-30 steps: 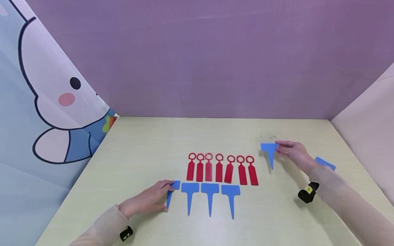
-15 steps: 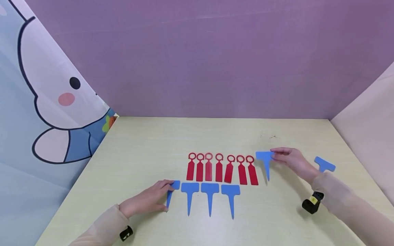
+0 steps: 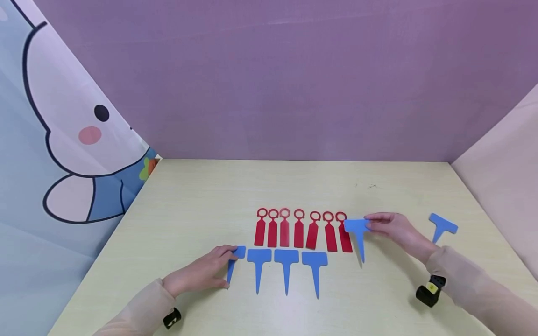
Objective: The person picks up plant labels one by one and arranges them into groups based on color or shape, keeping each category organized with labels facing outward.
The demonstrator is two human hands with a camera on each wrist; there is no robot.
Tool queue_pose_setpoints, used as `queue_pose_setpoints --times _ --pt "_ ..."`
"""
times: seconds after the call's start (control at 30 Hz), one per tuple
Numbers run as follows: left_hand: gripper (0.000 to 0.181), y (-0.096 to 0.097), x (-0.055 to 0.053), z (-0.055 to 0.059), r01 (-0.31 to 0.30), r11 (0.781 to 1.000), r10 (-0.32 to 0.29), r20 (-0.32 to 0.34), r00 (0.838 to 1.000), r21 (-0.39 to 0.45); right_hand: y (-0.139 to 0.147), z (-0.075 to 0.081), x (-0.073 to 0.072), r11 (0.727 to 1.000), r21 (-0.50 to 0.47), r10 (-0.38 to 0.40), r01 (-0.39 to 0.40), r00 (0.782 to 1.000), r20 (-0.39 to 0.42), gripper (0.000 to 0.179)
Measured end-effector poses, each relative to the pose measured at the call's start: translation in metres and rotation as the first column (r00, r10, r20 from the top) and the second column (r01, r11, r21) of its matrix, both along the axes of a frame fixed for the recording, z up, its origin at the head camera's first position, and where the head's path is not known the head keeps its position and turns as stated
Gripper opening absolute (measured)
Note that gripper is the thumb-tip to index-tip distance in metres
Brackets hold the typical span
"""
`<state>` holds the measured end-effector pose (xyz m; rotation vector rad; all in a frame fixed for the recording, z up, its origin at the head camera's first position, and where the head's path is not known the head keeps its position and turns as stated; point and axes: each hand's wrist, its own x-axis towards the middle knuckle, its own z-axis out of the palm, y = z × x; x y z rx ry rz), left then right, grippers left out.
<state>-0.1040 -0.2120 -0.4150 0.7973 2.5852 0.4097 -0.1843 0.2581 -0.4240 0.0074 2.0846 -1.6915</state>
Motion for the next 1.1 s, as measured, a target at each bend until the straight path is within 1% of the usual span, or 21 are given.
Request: queue_pose_setpoints --times 0.27,0.33,0.5,0.83,1.03,1.1 --pt "0.058 0.0 0.0 0.0 0.001 1.0 -0.001 0.007 1.0 0.004 -0.008 -0.007 0.013 1.0 -0.024 0.015 -0.014 0.999 0.046 0.047" --pt "0.058 0.0 0.0 0.0 0.003 1.0 -0.003 0.004 1.0 0.007 -0.01 -0.007 0.017 0.999 -0.023 0.029 -0.028 0.998 0.052 0.047" --pt "0.058 0.001 0.0 0.0 0.005 1.0 -0.005 -0.002 1.0 0.008 -0.016 -0.007 0.023 0.999 -0.015 0.035 -0.034 0.997 0.066 0.046" --pt "0.059 0.001 -0.001 -0.001 -0.003 1.0 0.003 0.004 1.0 -0.002 -0.021 -0.011 0.032 0.999 -0.011 0.054 -0.053 0.995 0.088 0.043" --pt "0.058 0.001 -0.001 0.0 0.003 1.0 -0.003 0.001 1.0 0.009 -0.023 -0.014 0.035 0.999 0.017 0.034 -0.036 0.993 0.11 0.043" --pt "0.058 0.001 -0.001 0.0 0.003 1.0 -0.003 0.002 1.0 0.01 -0.024 -0.016 0.036 1.0 0.005 0.03 -0.03 0.993 0.11 0.044"
